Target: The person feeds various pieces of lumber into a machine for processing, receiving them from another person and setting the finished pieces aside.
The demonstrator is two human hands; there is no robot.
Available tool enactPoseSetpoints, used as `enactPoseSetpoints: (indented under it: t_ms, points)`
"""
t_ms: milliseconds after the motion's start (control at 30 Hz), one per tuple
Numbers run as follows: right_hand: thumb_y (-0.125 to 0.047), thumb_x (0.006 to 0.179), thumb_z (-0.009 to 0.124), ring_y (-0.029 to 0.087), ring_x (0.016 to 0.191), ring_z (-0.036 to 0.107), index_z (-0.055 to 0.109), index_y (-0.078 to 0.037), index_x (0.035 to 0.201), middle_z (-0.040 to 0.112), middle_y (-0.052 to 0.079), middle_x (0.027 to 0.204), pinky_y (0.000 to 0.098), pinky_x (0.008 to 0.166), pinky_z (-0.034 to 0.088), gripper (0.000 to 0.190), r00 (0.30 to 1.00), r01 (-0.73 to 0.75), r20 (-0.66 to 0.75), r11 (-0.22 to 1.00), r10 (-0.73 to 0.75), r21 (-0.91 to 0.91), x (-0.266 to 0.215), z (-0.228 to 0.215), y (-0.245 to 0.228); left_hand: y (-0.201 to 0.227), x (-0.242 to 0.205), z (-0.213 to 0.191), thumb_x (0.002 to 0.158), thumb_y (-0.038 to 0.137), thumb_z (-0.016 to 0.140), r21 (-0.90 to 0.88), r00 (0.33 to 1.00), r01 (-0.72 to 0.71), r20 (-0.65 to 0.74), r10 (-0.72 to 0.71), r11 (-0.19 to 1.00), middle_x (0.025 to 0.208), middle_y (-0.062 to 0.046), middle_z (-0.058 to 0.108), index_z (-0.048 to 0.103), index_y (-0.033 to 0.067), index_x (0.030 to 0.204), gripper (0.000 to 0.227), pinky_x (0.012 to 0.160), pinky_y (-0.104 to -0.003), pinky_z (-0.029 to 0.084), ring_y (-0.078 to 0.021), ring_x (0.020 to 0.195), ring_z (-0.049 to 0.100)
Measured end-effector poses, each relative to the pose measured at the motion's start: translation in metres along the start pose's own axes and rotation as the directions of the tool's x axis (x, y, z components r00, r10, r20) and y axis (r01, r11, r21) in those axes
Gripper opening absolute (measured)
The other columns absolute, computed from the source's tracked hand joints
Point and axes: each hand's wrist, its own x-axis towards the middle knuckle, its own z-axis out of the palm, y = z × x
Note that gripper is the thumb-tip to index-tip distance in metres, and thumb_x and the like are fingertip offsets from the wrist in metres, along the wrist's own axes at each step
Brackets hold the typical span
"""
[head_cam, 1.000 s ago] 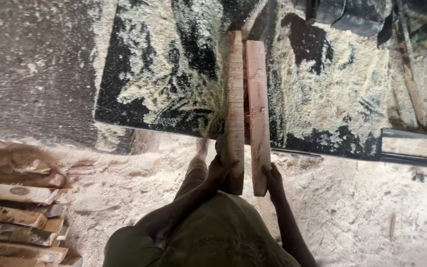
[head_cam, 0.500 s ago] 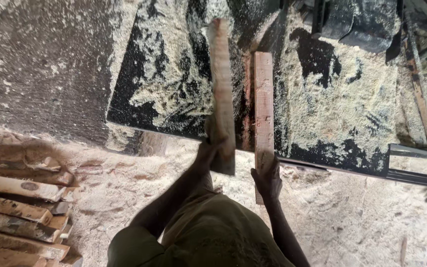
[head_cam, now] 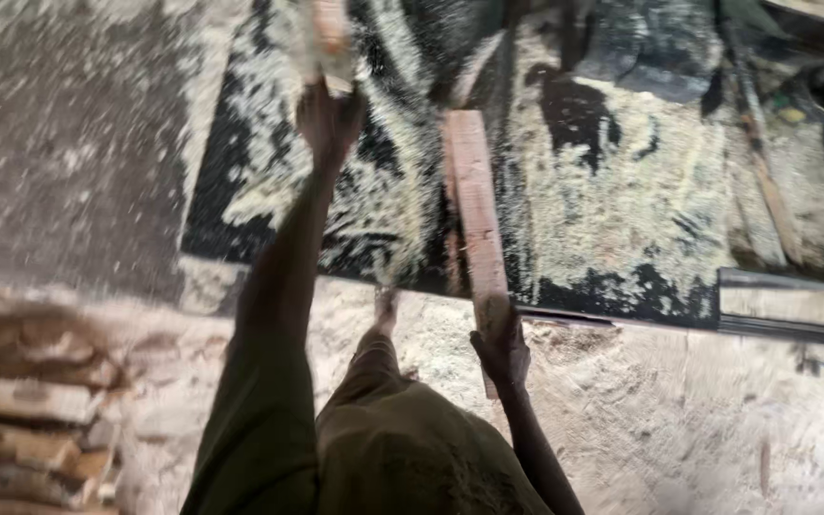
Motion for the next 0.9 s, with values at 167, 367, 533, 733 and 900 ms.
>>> enactPoseSetpoints:
  t_ms: [167, 367, 533, 733, 900]
  points:
    - [-0.041, 0.069, 0.086, 0.038, 0.121, 0.066, 0.033, -0.017, 0.154, 0.061, 0.020, 0.141, 0.0500, 0.096, 0.059, 0.103, 0.997, -0.077, 0.013, 0.982, 0.076, 0.171, -0.001, 0.005, 0.035, -0.013, -0.208, -0.051, 0.104, 0.068, 0.045, 0.137, 0.916, -0.378, 0.198, 0.349, 0.915, 0.171, -0.025, 0.021, 0.026, 0.0072, 0.165, 0.089, 0.124, -0.070, 0.013, -0.0491, 0.157, 0.019]
    - [-0.040, 0.079, 0.082, 0.033, 0.099, 0.065, 0.032, -0.002, 0.147, 0.056, 0.027, 0.129, 0.0414, 0.070, 0.061, 0.093, 0.992, -0.038, -0.099, 0.946, 0.073, 0.321, 0.041, -0.001, 0.089, -0.002, -0.204, -0.066, 0.102, 0.066, 0.039, 0.109, 0.893, -0.349, 0.341, 0.295, 0.931, 0.170, -0.025, 0.019, 0.025, 0.0062, 0.164, 0.086, 0.123, -0.071, 0.013, -0.0495, 0.157, 0.016]
    - [-0.043, 0.096, 0.079, 0.020, 0.069, 0.064, 0.043, 0.004, 0.131, 0.065, 0.026, 0.115, 0.0295, 0.050, 0.059, 0.069, 0.945, 0.000, -0.286, 0.878, -0.157, -0.479, 0.149, -0.066, 0.130, -0.001, -0.205, -0.062, 0.106, 0.068, 0.034, 0.103, 0.899, -0.342, 0.325, 0.293, 0.934, 0.171, -0.027, 0.018, 0.026, 0.0056, 0.164, 0.086, 0.123, -0.072, 0.011, -0.0518, 0.158, 0.016]
    - [-0.036, 0.071, 0.092, 0.034, 0.119, 0.063, 0.030, -0.003, 0.155, 0.061, 0.023, 0.138, 0.0410, 0.095, 0.059, 0.110, 0.929, -0.047, -0.364, 0.998, 0.060, 0.046, 0.259, -0.170, 0.144, -0.004, -0.197, -0.059, 0.098, 0.074, 0.033, 0.259, 0.864, -0.344, 0.464, 0.196, 0.902, 0.168, -0.029, 0.019, 0.026, 0.0048, 0.161, 0.094, 0.121, -0.072, 0.011, -0.0502, 0.154, 0.017]
    - [-0.034, 0.077, 0.095, 0.037, 0.126, 0.055, 0.031, -0.011, 0.157, 0.052, 0.020, 0.146, 0.0548, 0.096, 0.049, 0.105, 0.902, -0.326, -0.367, 0.917, 0.229, -0.230, 0.257, -0.203, 0.157, -0.001, -0.195, -0.059, 0.095, 0.075, 0.036, 0.261, 0.880, -0.350, 0.420, 0.221, 0.899, 0.167, -0.028, 0.021, 0.028, 0.0041, 0.159, 0.096, 0.121, -0.071, 0.013, -0.0508, 0.152, 0.021]
